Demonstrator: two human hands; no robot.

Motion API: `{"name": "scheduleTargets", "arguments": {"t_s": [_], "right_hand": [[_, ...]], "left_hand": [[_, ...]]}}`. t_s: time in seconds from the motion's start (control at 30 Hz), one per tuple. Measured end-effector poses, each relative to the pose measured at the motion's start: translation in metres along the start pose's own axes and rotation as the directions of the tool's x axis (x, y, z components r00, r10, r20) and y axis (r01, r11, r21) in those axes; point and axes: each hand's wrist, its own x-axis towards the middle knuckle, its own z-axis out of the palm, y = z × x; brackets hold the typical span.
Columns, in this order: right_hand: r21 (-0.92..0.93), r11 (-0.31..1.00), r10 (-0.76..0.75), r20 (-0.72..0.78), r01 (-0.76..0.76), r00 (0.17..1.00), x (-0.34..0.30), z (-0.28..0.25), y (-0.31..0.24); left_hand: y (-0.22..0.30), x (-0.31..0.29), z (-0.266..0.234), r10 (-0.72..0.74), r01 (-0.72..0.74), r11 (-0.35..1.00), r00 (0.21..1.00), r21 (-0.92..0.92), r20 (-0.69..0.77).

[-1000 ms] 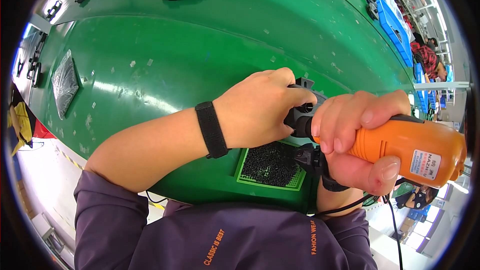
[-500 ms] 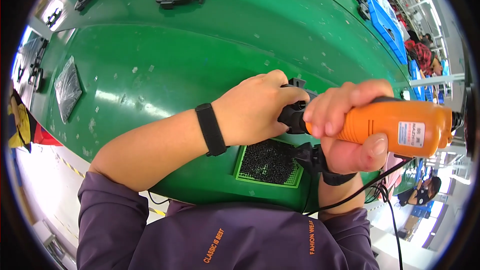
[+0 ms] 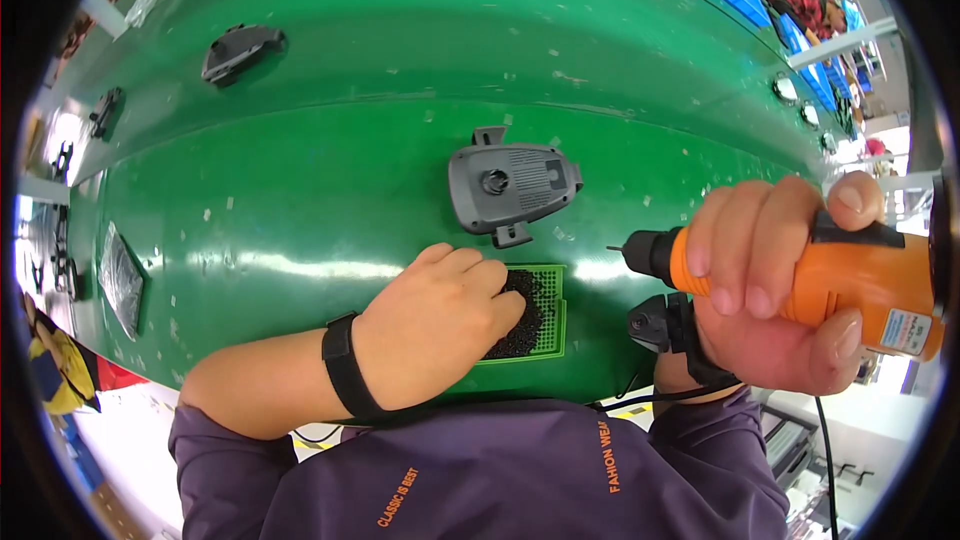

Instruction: Assemble small plastic components using an electric screwdriver by fastening screws into pre-drilled holes.

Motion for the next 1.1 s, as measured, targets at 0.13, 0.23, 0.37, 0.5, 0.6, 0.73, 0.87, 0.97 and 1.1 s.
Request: {"name": "scheduleTargets", "arguments": {"t_s": [0.13, 0.23, 0.37, 0.5, 0.6, 0.73, 0.87, 0.97, 1.1], "right_hand": [[-0.009, 1.0, -0.011, 0.042, 0.011, 0.999, -0.002, -0.008, 0.003], [0.005, 1.0, -0.007, 0.089, 0.006, 0.996, 0.0, -0.011, 0.004], [0.054, 0.997, 0.052, 0.133, -0.059, 0.99, 0.001, -0.008, 0.003], [0.104, 0.984, 0.135, 0.083, -0.143, 0.987, -0.005, 0.004, -0.001], [0.157, 0.974, 0.163, 0.029, -0.165, 0.986, -0.007, 0.014, 0.0], [0.233, 0.967, 0.089, 0.055, -0.1, 0.994, -0.003, 0.023, 0.005], [0.249, 0.963, 0.09, 0.051, -0.1, 0.995, -0.006, 0.026, 0.007], [0.238, 0.965, 0.094, 0.093, -0.114, 0.991, -0.007, 0.023, 0.007], [0.211, 0.969, 0.097, 0.148, -0.127, 0.984, -0.009, 0.019, 0.006]], "left_hand": [[0.0, 0.004, 0.0, 0.021, -0.025, 0.993, 0.999, -0.12, -0.03], [0.0, 0.007, -0.004, 0.013, -0.029, 0.976, 0.997, -0.218, -0.073], [-0.004, 0.011, -0.008, -0.004, -0.034, 0.95, 0.993, -0.309, -0.122], [-0.003, 0.013, -0.009, -0.032, -0.036, 0.926, 0.984, -0.375, -0.174], [-0.001, 0.015, -0.01, -0.061, -0.022, 0.915, 0.98, -0.402, -0.191], [0.002, 0.016, -0.008, -0.11, -0.03, 0.873, 0.96, -0.487, -0.257], [0.006, 0.015, -0.008, -0.16, 0.042, 0.867, 0.968, -0.497, -0.196], [0.006, 0.012, -0.004, -0.075, -0.01, 0.894, 0.982, -0.448, -0.172], [0.006, 0.013, -0.004, -0.035, -0.031, 0.917, 0.987, -0.398, -0.158]]}}
